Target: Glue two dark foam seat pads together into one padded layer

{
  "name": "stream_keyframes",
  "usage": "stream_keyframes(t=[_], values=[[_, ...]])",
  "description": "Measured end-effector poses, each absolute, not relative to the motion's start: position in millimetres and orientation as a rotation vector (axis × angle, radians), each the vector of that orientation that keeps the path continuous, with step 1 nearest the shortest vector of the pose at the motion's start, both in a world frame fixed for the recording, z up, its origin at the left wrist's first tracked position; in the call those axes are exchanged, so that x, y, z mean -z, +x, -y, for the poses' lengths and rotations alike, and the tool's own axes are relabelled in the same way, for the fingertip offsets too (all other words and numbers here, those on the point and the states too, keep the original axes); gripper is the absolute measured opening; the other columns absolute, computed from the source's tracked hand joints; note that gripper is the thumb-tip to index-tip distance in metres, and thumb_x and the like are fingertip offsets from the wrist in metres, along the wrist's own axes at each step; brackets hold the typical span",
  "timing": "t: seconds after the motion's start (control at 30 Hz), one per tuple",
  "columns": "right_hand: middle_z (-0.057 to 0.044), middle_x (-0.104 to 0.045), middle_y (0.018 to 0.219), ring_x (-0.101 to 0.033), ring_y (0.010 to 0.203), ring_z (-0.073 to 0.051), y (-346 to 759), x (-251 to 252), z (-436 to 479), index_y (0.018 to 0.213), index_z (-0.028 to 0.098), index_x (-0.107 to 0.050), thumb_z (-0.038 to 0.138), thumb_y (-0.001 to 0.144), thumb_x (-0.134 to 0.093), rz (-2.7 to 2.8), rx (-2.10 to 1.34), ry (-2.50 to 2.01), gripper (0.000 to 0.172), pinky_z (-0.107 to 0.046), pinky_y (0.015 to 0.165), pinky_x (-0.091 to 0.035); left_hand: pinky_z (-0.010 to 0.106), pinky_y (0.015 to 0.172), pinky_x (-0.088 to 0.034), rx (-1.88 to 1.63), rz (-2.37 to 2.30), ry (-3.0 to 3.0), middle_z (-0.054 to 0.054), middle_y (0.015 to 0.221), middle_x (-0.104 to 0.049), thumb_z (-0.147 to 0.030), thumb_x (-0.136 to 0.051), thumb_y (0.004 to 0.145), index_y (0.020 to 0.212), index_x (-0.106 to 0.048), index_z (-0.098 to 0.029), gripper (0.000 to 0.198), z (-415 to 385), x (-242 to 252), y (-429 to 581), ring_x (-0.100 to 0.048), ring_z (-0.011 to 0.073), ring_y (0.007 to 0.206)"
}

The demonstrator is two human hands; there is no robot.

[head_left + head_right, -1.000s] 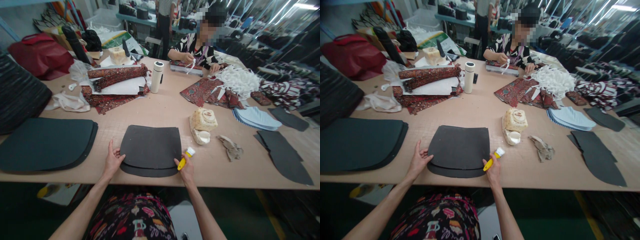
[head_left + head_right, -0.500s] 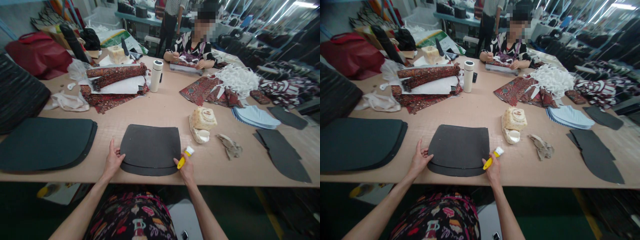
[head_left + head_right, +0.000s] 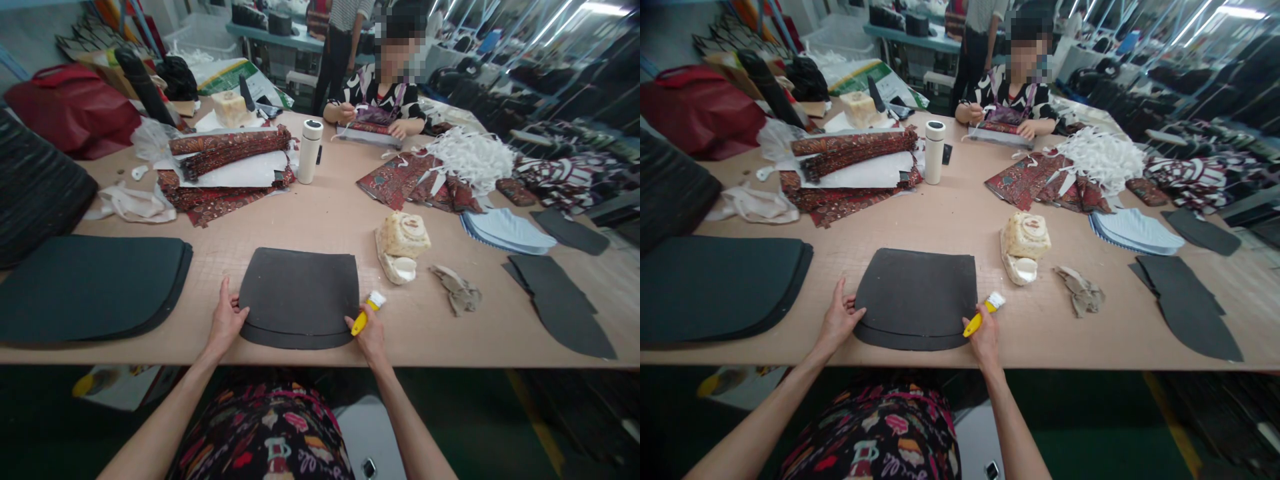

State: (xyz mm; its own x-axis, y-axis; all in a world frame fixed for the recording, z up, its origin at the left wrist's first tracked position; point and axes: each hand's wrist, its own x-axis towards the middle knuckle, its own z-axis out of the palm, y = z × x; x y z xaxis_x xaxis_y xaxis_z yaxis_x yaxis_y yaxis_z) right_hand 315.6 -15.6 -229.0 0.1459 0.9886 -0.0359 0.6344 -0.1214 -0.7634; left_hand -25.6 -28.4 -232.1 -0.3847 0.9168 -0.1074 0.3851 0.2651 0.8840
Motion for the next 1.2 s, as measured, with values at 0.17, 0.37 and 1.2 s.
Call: stream_keyframes(t=[0.17,0.37,1.2], values=[[-0.005,-0.055,0.08,-0.051,0.069,-0.02,314.0,230.3,15.6,0.1,0.015,-0.058,0.042,0.07,-0.059,1.563,-0.731,-1.853,0.041,-0.034,0.067,-0.042,0.052,0.094,-0.041,-1.013,-2.028,1.405,0.015,0.132,-0.043,-0.014,-0.059,0.068,0.141,-0.025,-0.022,0.081,29.2,211.5,-15.9,-0.048,0.0312,0.111],[-0.004,-0.055,0.08,-0.052,0.072,-0.019,313.6,233.5,14.2,0.1,0.016,-0.058,0.04,0.069,-0.06,1.542,-0.73,-1.846,0.039,-0.032,0.068,-0.042,0.043,0.092,-0.044,-0.546,-1.66,2.275,0.01,0.125,-0.052,-0.017,-0.05,0.084,0.13,-0.046,-0.024,0.046,35.0,205.9,18.8,-0.047,0.0254,0.111],[0.004,-0.057,0.065,-0.055,0.061,-0.015,331.1,220.5,-14.5,0.103,0.022,-0.059,0.022,0.071,-0.063,1.415,-0.793,-1.718,0.032,-0.027,0.063,-0.043,0.043,0.08,-0.047,-0.318,-1.519,2.385,0.007,0.124,-0.053,-0.029,-0.051,0.086,0.117,-0.058,-0.03,0.032,28.6,224.9,31.2,-0.045,0.0287,0.107]])
